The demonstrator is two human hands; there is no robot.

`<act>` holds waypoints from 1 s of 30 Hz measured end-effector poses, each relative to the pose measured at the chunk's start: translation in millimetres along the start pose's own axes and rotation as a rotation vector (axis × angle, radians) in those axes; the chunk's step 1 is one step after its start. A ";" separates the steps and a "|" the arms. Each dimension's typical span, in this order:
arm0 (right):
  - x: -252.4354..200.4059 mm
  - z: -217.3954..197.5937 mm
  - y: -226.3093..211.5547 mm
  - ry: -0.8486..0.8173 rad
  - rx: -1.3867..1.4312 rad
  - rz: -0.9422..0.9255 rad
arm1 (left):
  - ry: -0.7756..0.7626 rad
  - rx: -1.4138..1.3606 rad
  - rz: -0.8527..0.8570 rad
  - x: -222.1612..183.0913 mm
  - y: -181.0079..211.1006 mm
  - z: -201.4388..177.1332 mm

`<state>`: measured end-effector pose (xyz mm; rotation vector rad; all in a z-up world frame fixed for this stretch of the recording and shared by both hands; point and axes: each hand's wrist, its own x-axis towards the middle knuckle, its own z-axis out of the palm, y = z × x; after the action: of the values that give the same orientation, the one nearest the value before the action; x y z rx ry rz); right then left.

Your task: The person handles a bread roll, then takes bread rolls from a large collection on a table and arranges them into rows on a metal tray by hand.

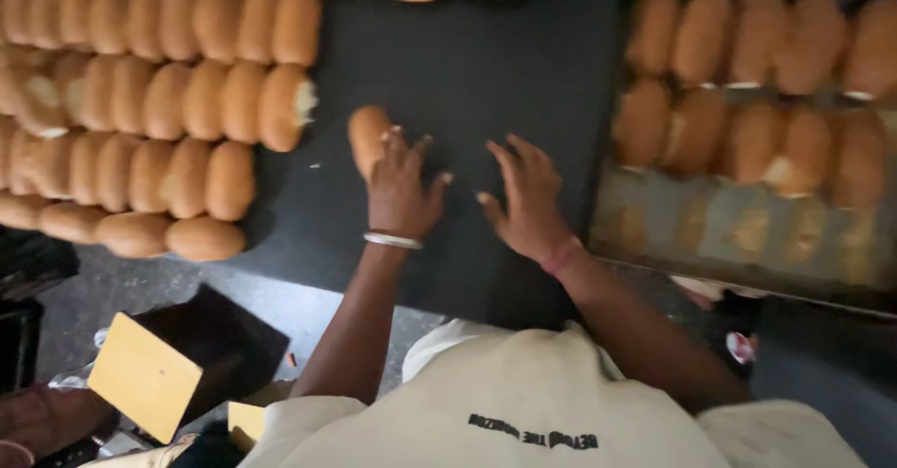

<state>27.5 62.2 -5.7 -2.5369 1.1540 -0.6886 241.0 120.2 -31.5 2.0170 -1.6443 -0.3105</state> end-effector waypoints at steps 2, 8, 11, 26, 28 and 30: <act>32.9 47.3 -41.0 -0.088 0.158 -0.097 | 0.050 0.014 -0.113 -9.9 -58.4 -18.1; 65.1 111.1 -115.2 -0.146 -0.141 -0.048 | 0.212 0.037 -0.248 4.5 -170.4 -40.3; 53.4 94.3 -110.0 -0.181 -0.027 -0.029 | 0.268 0.130 -0.031 33.5 -198.6 -31.6; -171.7 -240.0 183.8 0.407 0.209 0.501 | 0.354 0.138 -0.331 71.5 -185.9 -2.6; -177.3 -276.8 230.0 0.438 0.206 0.454 | 0.310 0.017 -0.429 73.6 -135.3 -12.4; -168.8 -293.6 290.9 0.370 -0.234 0.361 | 0.415 -0.054 -0.255 68.0 -70.7 -7.7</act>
<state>-406.7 -11.0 68.0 -2.3332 1.8575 -0.9993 320.6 66.1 -52.3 2.0808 -1.1190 -0.0176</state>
